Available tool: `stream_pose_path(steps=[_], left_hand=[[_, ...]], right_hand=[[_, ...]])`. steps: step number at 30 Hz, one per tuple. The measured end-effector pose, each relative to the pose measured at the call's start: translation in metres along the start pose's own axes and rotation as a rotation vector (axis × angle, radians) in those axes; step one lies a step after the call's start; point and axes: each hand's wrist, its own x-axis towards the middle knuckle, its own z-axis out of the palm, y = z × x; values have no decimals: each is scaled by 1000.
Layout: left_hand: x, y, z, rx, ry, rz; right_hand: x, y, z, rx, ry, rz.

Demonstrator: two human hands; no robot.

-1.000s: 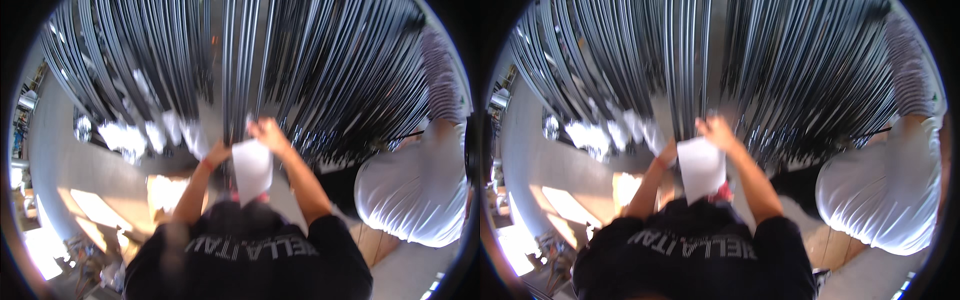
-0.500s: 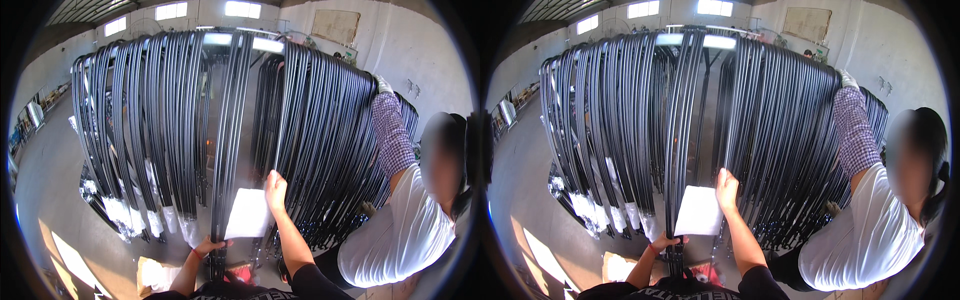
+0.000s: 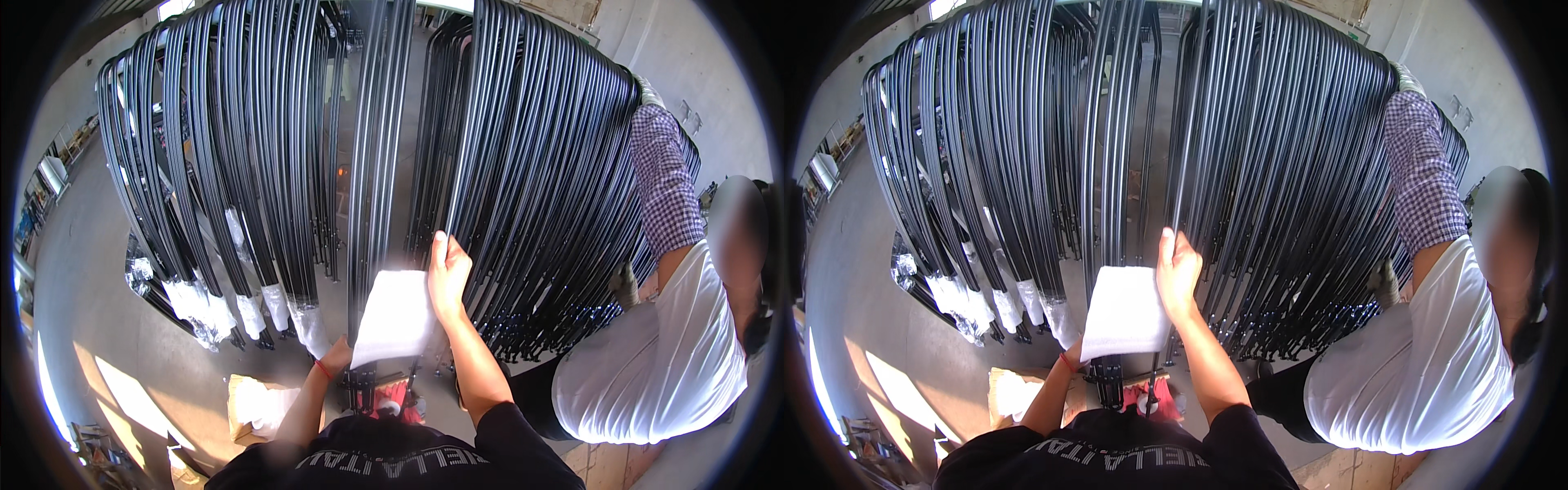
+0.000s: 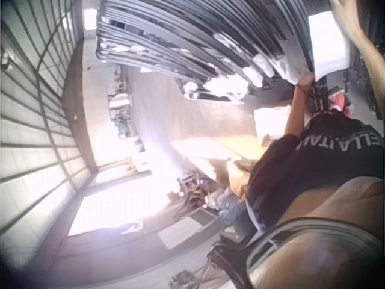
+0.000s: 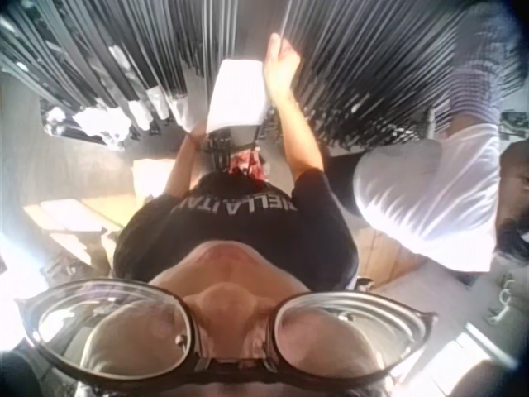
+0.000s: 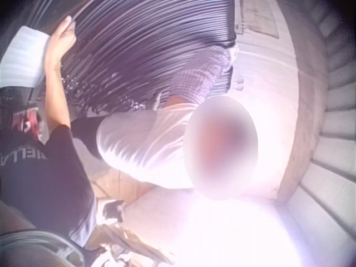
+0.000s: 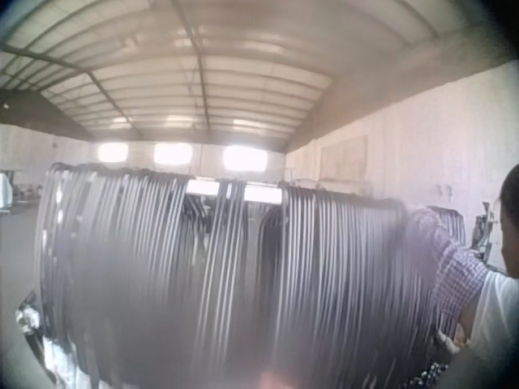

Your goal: The person wraps bundles of thin metal rods with plastic film while they are hanging from a circular rack, pulling a small roll of film around the end of each bundle to secure it.

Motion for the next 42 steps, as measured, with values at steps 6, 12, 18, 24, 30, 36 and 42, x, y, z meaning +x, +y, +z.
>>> stream_pose_path(steps=[6, 12, 18, 24, 30, 36, 42], left_hand=[[5, 2, 0, 158, -207, 93], [-8, 29, 15, 94, -233, -50], [-1, 15, 8, -68, -316, -43], [5, 12, 6, 242, -264, -5], [2, 25, 1, 646, -509, 285], [11, -12, -19, 423, -465, -189], [14, -7, -20, 143, -515, -201]], right_hand=[[17, 30, -8, -177, -20, -29], [-8, 35, -64, -378, -117, 79], [-73, 98, -81, -264, -876, 72], [-106, 91, -11, 160, -1013, 320], [-97, 92, 3, 194, -1126, 477], [-100, 84, 6, 153, -1118, 511], [-106, 88, 10, 155, -1092, 450]])
